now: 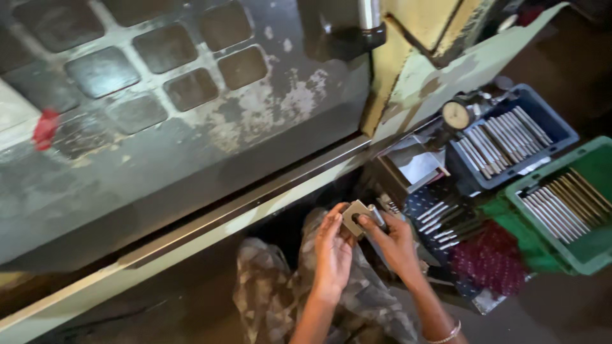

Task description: The person opens a machine door, retrieves a metal rod, and uses it to scrape the exterior surface of the machine. They then close the door, retrieve another rod, and repeat the scraping process on the same surface.

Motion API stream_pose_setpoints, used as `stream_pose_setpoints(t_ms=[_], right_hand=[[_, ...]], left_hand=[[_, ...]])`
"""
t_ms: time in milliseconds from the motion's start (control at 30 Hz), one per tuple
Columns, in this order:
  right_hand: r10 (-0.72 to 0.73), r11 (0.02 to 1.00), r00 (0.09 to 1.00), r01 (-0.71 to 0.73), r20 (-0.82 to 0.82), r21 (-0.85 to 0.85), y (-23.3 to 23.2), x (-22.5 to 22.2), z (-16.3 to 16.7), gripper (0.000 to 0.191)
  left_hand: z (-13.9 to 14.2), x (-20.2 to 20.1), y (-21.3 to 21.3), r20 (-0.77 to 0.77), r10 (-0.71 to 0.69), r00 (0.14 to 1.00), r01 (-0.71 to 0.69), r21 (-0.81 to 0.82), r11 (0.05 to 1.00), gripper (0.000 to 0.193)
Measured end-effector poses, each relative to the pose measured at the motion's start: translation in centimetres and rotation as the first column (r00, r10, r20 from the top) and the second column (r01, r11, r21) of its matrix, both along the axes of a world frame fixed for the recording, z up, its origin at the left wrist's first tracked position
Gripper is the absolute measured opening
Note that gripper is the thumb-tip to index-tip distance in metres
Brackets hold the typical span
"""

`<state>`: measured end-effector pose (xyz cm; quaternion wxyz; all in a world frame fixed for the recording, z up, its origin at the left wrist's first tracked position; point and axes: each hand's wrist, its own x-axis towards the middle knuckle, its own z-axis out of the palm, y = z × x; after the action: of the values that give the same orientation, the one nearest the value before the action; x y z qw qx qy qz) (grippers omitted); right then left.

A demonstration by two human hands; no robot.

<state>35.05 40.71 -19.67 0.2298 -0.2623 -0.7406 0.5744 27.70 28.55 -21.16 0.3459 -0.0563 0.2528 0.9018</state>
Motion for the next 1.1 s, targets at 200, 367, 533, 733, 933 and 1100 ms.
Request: stream_pose_setpoints(t_ms=[200,367,533,733,933,1100], right_hand=[[0.023,0.999,1.000,-0.023,-0.011,0.026,-1.7,0.3,0.1,0.023],[0.010,0.974,0.999,0.000,0.044,-0.227,-0.9,0.7,0.0,0.026],[0.086,0.934,0.996,-0.085,-0.012,-0.348,-1.6,0.7,-0.3,0.028],[0.255,0.943,0.963,-0.229,0.081,-0.243,-3.1,0.5,0.5,0.033],[0.305,0.951,0.952,-0.304,0.012,-0.053,-4.8,1.0,3.2,0.029],[0.323,0.886,0.926,-0.369,0.198,0.281,-5.7,1.2,5.8,0.025]], left_hand=[[1.2,-0.2,-3.0,0.070,0.065,0.995,-0.063,-0.029,0.998,0.023],[-0.1,-0.9,-4.5,0.118,0.138,0.983,-0.117,-0.171,0.978,0.013],[-1.5,-0.4,-5.8,-0.045,-0.128,0.991,0.104,-0.353,0.930,0.034],[-2.0,0.8,-5.1,-0.299,-0.203,0.933,0.078,-0.382,0.921,0.035],[-2.2,1.0,-6.1,-0.038,-0.180,0.983,0.171,-0.173,0.970,0.032],[-2.6,0.8,-7.2,-0.068,-0.260,0.963,0.259,-0.022,0.966,0.034]])
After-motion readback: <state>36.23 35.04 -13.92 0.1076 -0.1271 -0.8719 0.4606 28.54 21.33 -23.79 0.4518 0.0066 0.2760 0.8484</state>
